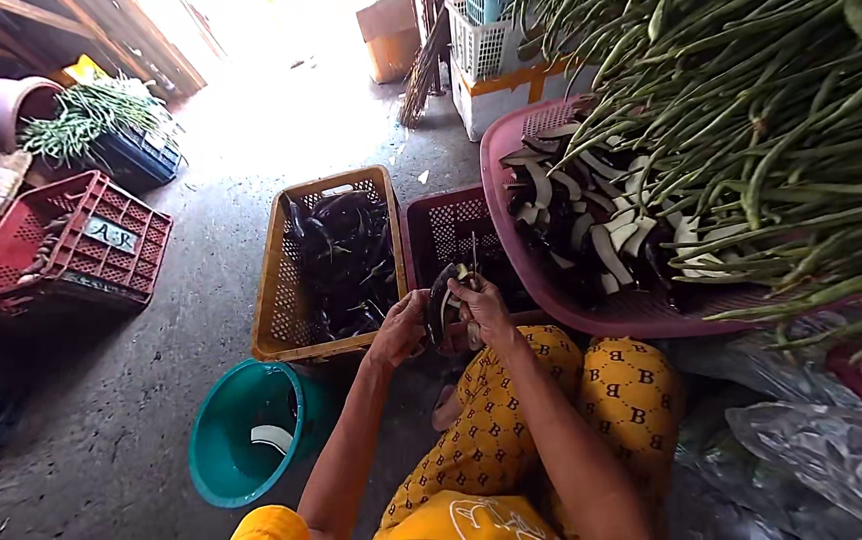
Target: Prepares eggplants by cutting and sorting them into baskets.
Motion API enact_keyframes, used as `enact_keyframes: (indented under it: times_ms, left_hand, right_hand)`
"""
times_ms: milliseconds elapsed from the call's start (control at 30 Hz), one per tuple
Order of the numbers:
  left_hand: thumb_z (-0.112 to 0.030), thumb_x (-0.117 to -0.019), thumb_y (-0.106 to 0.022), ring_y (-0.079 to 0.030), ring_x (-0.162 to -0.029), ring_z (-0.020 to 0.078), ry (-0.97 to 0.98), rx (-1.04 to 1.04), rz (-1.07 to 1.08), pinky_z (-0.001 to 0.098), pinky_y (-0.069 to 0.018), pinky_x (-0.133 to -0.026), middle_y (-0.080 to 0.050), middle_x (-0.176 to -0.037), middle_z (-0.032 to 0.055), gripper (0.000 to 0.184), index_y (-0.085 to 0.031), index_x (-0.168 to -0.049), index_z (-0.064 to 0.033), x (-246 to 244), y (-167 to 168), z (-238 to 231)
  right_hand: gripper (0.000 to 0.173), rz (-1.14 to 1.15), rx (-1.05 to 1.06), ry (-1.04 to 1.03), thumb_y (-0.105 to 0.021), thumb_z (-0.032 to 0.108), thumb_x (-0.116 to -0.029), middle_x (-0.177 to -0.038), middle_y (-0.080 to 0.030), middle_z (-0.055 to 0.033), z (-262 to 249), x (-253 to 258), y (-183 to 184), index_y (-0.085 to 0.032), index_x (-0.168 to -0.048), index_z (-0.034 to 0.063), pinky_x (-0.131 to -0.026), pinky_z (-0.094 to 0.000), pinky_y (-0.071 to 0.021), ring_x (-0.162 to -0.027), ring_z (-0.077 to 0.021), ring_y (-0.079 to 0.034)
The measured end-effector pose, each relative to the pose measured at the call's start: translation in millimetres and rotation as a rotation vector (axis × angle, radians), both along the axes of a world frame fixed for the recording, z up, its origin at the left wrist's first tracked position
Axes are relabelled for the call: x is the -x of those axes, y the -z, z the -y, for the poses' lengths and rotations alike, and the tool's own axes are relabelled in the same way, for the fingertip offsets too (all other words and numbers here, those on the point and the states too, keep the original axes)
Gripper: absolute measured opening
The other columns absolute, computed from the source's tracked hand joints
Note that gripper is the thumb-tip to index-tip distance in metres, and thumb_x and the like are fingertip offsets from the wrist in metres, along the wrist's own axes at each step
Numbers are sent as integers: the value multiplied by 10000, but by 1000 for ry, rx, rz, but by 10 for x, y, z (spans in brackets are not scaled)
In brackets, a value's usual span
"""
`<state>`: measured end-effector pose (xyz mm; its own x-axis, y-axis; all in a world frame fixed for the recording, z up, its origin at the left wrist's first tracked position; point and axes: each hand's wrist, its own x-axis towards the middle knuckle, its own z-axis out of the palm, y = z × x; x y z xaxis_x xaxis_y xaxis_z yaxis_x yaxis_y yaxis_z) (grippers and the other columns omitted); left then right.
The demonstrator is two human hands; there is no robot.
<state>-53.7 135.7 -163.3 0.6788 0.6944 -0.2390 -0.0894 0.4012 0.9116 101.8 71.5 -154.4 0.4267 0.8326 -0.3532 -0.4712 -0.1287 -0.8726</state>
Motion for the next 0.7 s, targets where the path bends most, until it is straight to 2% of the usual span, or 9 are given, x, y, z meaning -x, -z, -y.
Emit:
enact_keyframes:
  times_ms: [67,100,133,200,233,300,433,567,700]
  left_hand:
    - [-67,-1015,-521,-705,-957,176,-2,-89,-56,350,-602,-872,-676,-1114,111,354,-458,-1344,47,-30,26,31]
    - [-31,-993,-568,-710,-939,179,-23,-97,-72,353,-605,-865,-681,-1100,119,366,-469,-1334,57,-44,40,38]
    - [-17,-1004,-555,-717,-915,177,-48,-70,-63,351,-610,-854,-698,-1066,119,331,-495,-1320,63,-48,51,34]
    - [-80,-1072,-401,-709,-843,153,-76,60,-2,307,-606,-778,-711,-999,104,300,-541,-1303,50,-20,75,-1]
    - [-144,-1091,-306,-700,-804,140,-84,149,31,275,-602,-723,-705,-974,98,355,-552,-1279,29,-4,85,-20]
    - [-230,-1114,-228,-722,-821,181,-97,279,90,293,-616,-710,-716,-1001,137,445,-563,-1256,25,46,93,-45]
    - [-256,-1118,-189,-730,-856,211,-66,308,117,329,-619,-760,-720,-1025,154,490,-558,-1283,21,94,106,-43]
    - [-287,-1118,-156,-727,-817,209,-45,334,151,328,-621,-743,-722,-978,157,543,-590,-1244,14,93,114,-47]
    - [-244,-1120,-224,-726,-873,193,-1,257,102,325,-617,-790,-721,-1012,138,449,-568,-1264,6,67,117,-45]
  right_hand:
    - [130,23,-5,3,-631,67,-1011,-691,-564,-19,2,1,6,-576,-1096,-14,-437,-162,-392,-440,-27,-415]
    - [128,26,-9,5,-621,71,-1017,-696,-571,-23,5,3,6,-576,-1100,-17,-434,-160,-388,-438,-27,-414]
    - [121,23,-13,8,-605,76,-1028,-702,-574,-26,8,4,5,-578,-1098,-19,-432,-160,-386,-435,-27,-411]
    - [111,-4,-10,25,-561,86,-1052,-675,-551,-17,10,4,3,-583,-1089,-16,-427,-159,-387,-428,-26,-405]
    - [112,-17,-10,35,-547,91,-1059,-663,-547,-16,10,-4,5,-583,-1077,-14,-422,-160,-390,-424,-28,-407]
    - [111,-35,-6,41,-540,98,-1065,-655,-547,-16,13,-3,10,-577,-1059,-6,-422,-160,-391,-420,-31,-411]
    - [117,-40,0,32,-535,100,-1067,-647,-540,-12,6,6,6,-582,-1070,-7,-424,-156,-387,-420,-29,-406]
    - [131,-45,8,42,-533,109,-1070,-639,-539,-18,14,11,-7,-586,-1056,-10,-418,-158,-392,-411,-33,-406]
    - [134,-29,9,32,-533,107,-1069,-636,-536,-16,9,6,20,-589,-1040,-12,-422,-158,-389,-416,-29,-405]
